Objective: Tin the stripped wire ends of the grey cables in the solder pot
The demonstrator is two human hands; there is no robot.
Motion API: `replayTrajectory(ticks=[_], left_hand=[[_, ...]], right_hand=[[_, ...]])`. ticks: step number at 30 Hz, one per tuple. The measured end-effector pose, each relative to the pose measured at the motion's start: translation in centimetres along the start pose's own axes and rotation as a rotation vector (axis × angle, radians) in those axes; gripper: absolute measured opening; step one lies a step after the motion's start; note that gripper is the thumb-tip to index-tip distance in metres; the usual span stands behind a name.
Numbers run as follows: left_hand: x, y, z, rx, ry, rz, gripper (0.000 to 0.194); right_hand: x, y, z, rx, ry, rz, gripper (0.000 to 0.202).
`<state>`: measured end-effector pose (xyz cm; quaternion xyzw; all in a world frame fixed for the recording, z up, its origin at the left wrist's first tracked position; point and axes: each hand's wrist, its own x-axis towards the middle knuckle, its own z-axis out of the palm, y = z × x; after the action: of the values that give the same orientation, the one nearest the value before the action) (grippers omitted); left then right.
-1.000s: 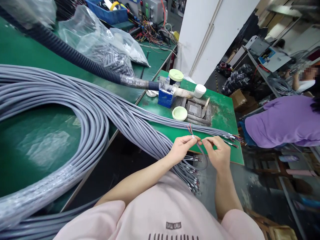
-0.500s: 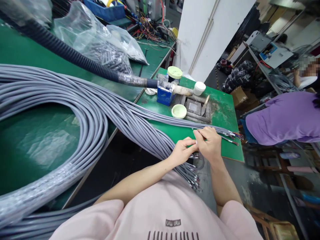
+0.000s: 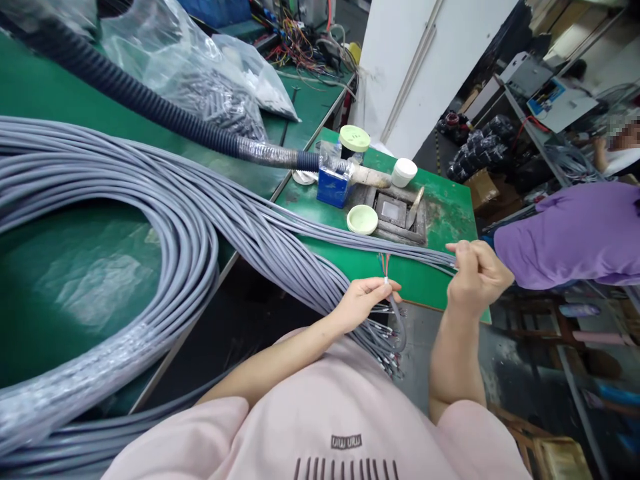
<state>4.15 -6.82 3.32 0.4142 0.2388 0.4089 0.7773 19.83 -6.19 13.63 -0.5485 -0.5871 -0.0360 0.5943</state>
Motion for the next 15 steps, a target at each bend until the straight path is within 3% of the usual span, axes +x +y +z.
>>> replayTrajectory(ticks=[4,6,10,15], left_hand=[[0.1,-0.4,-1.2,-0.237,-0.018,-0.025,0.035],[0.2,-0.2,-1.4,-0.304,-0.039,-0.052,0.037],[0.3,0.0,-1.5,-0.304,-0.052,-0.055,0.041],[0.1,0.1,-1.1,-0.157,-0.075,0.041,0.037]], right_hand=[[-0.9,0.1,0.1,-0.071,-0.390,-0.085,0.014],[-1.6,-0.2,0.6,-0.106,-0.513,-0.101,0.013],[-2.2,-1.0,1.5,-0.142,-0.607,-0.127,0.014],[-1.8,-1.8,2.5,-0.252,-0.620,-0.146,0.016]])
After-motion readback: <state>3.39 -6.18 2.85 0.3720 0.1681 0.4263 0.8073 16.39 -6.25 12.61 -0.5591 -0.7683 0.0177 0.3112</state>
